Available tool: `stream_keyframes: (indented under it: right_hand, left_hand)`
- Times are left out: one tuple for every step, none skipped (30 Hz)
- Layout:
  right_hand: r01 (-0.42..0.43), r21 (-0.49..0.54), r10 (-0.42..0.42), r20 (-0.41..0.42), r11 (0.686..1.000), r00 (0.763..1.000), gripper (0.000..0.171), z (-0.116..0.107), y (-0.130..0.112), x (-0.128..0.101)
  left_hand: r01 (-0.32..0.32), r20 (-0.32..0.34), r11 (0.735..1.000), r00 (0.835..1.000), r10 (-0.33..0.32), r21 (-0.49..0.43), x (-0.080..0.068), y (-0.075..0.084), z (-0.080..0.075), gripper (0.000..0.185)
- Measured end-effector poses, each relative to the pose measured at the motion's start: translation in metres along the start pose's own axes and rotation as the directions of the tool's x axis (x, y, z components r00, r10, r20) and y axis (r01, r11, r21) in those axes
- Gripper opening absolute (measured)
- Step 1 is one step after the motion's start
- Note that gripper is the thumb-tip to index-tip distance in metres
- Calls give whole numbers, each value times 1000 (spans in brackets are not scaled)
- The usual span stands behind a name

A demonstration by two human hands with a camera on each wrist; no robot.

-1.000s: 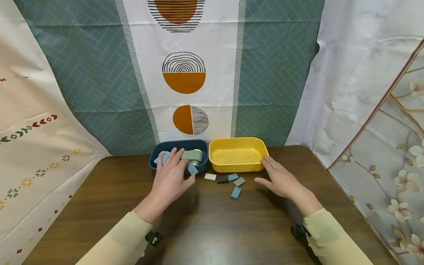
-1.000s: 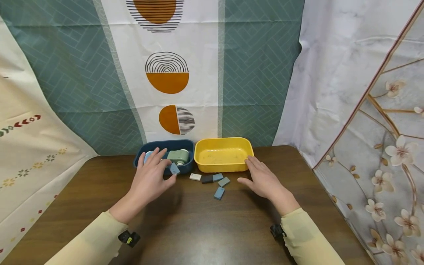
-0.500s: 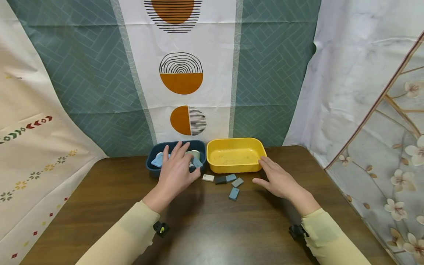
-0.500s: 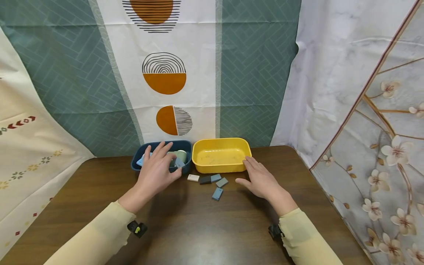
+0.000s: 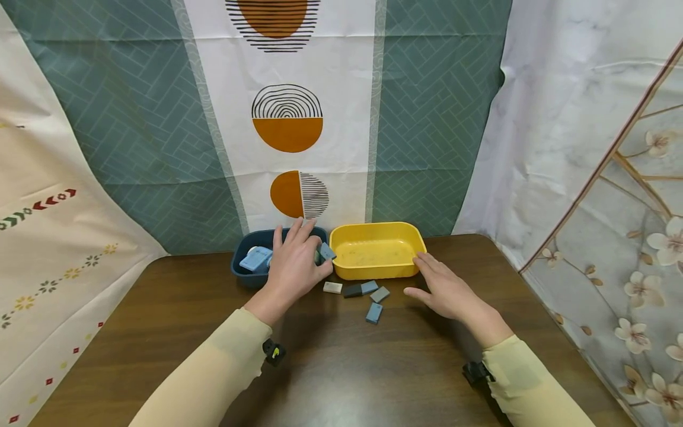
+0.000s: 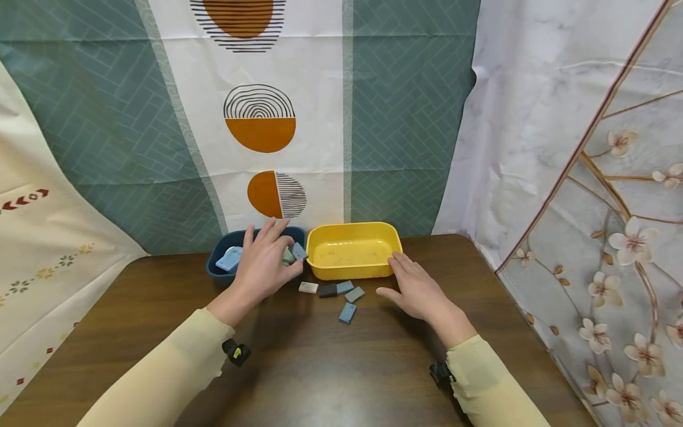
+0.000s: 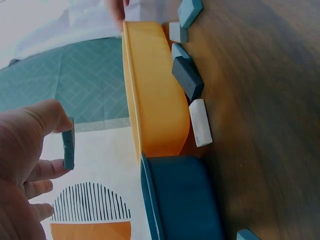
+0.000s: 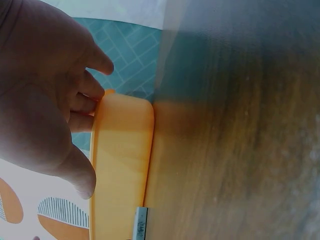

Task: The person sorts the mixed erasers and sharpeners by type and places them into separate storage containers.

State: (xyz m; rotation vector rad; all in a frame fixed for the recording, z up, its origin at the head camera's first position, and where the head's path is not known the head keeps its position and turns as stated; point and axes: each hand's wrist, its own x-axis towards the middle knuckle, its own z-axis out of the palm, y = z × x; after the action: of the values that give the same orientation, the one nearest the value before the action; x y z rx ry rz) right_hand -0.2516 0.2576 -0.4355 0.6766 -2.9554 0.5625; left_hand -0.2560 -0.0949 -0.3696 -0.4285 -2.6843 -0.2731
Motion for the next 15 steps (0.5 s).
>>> stream_keyframes:
  right_hand:
    - [1,0,-1,-1,1000,1000,87,0,0,0]
    - [1,-1,-1,-2,1000,1000,87,0,0,0]
    - [2,0,-2,-4,1000,1000,87,0,0,0]
    - [2,0,-2,-5,1000,1000,87,-1,0,0]
    - [1,0,-1,-5,1000,1000,87,-1,0,0]
    - [0,0,0,-4,1000,1000,87,-1,0,0]
    - [-1,1,1,-4,1000,1000,87,-1,-1,0]
    - [-3,2,3,-3,1000,1000,87,-1,-1,0]
    - [-4,2,4,-2,1000,1000,87,-1,-1,0]
    - [-4,1,4,-2,1000,1000,87,-1,-1,0]
    - [-4,1,4,-2,1000,1000,87,-1,-1,0]
    - [-3,-1,3,-1,1000,1000,87,-1,-1,0]
    - [-1,-2,1,-1,1000,1000,87,-1,-1,0]
    - [1,-3,-1,-1,1000,1000,87,-1,-1,0]
    - [2,-4,-2,-1,1000,1000,87,-1,-2,0]
  left_hand:
    - [-1,0,1000,1000,1,-1,2,1,1,42]
    - [-2,0,1000,1000,2,1,4,2,1,42]
    - [-5,-1,1000,1000,5,3,6,4,2,43]
    - [-7,-3,1000,1000,7,4,8,5,3,43]
    - [-9,-3,1000,1000,9,7,11,5,5,44]
    - [-8,0,1000,1000,8,10,13,6,6,45]
    - [-8,2,1000,1000,8,14,15,7,8,47]
    - [-6,6,1000,1000,6,16,16,8,9,48]
    - [-1,11,1000,1000,1,15,18,9,11,49]
    - [3,16,1000,1000,-3,13,20,10,13,50]
    - [7,22,1000,1000,-7,17,22,10,15,51]
    - [10,29,1000,1000,-11,20,23,11,17,51]
    - [13,34,1000,999,-14,25,25,12,19,51]
    - [18,43,999,999,-19,27,26,13,21,51]
    - [22,51,999,998,-23,30,28,14,22,50]
